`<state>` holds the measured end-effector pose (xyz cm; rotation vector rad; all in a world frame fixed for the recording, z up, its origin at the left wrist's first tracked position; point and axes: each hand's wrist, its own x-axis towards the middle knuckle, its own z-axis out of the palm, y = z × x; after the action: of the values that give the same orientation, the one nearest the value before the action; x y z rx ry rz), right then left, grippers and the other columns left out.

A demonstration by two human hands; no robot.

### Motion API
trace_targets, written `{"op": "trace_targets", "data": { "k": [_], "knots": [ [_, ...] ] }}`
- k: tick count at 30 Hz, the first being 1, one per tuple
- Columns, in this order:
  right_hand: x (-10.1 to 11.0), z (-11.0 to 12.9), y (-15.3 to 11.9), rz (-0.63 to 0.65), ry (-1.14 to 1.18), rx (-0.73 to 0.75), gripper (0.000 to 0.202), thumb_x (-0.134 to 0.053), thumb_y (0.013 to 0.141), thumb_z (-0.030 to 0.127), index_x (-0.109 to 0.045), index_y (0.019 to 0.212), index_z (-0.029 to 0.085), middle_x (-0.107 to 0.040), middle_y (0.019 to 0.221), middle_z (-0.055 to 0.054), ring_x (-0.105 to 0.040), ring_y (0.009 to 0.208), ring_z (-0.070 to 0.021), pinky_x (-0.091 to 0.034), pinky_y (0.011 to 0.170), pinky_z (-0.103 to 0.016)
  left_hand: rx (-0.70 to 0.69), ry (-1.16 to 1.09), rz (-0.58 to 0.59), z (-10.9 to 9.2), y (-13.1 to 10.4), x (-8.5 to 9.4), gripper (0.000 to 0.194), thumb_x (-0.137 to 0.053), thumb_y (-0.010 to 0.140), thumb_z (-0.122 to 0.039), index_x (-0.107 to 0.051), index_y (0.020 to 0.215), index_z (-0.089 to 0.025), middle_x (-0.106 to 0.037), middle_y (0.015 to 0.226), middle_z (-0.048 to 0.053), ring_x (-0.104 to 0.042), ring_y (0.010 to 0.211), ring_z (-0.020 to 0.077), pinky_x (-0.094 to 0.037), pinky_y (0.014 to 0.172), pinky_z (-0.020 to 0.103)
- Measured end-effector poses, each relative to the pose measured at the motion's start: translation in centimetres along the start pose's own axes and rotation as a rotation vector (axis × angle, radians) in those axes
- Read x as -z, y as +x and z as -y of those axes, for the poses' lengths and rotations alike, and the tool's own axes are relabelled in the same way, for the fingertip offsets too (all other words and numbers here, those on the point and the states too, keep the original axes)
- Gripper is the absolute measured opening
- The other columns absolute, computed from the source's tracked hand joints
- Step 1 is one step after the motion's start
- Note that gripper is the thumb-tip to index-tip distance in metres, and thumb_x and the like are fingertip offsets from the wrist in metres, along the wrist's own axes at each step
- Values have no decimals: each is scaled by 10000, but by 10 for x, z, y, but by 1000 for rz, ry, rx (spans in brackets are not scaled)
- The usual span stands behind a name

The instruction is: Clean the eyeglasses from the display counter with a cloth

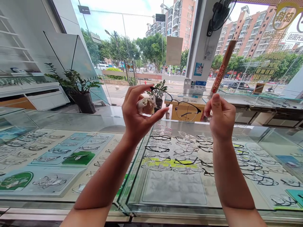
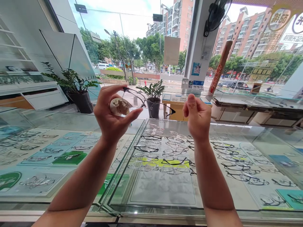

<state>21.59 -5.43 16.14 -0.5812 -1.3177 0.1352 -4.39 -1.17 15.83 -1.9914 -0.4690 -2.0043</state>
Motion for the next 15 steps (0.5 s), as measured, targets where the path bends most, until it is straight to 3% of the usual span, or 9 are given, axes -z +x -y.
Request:
{"op": "trace_targets", "data": {
  "k": [2,5,9,13,15],
  "knots": [
    [3,3,1,17,-3,-8,301,-713,1040,478,-702,849,246,-606,712,26,-499,550,-108,-416,527,-297,11,-15,-20,1,0,0,680,-956,817,-569,-692,1389,-313,-701,1302,71,-704,1155,277,-607,910,416],
    [7,6,0,109,68,-7,153,-711,1037,402,-712,972,263,-624,751,37,-506,558,-106,-424,526,-286,15,-26,-38,2,-1,-2,681,-962,816,-551,-686,1398,-330,-689,1297,68,-701,1169,284,-597,915,421],
    [3,10,-6,220,123,-10,360,-643,1096,544,-597,878,261,-511,672,56,-444,513,-102,-372,477,-278,28,-81,-47,5,-3,-6,678,-947,816,-596,-686,1386,-336,-691,1291,64,-694,1222,306,-605,942,442],
    [-4,13,-11,134,93,55,583,-586,1112,607,-423,674,257,-389,602,59,-370,458,-100,-282,432,-300,71,-156,-58,11,-4,-8,698,-956,807,-598,-669,1394,-351,-678,1336,60,-680,1270,312,-604,993,457],
    [-4,15,-11,69,63,111,634,-556,1123,605,-370,624,261,-365,563,54,-394,464,-120,-328,467,-323,83,-169,-74,13,-5,-8,706,-967,798,-586,-667,1393,-353,-682,1352,56,-683,1250,300,-600,993,449]
  ]
}}
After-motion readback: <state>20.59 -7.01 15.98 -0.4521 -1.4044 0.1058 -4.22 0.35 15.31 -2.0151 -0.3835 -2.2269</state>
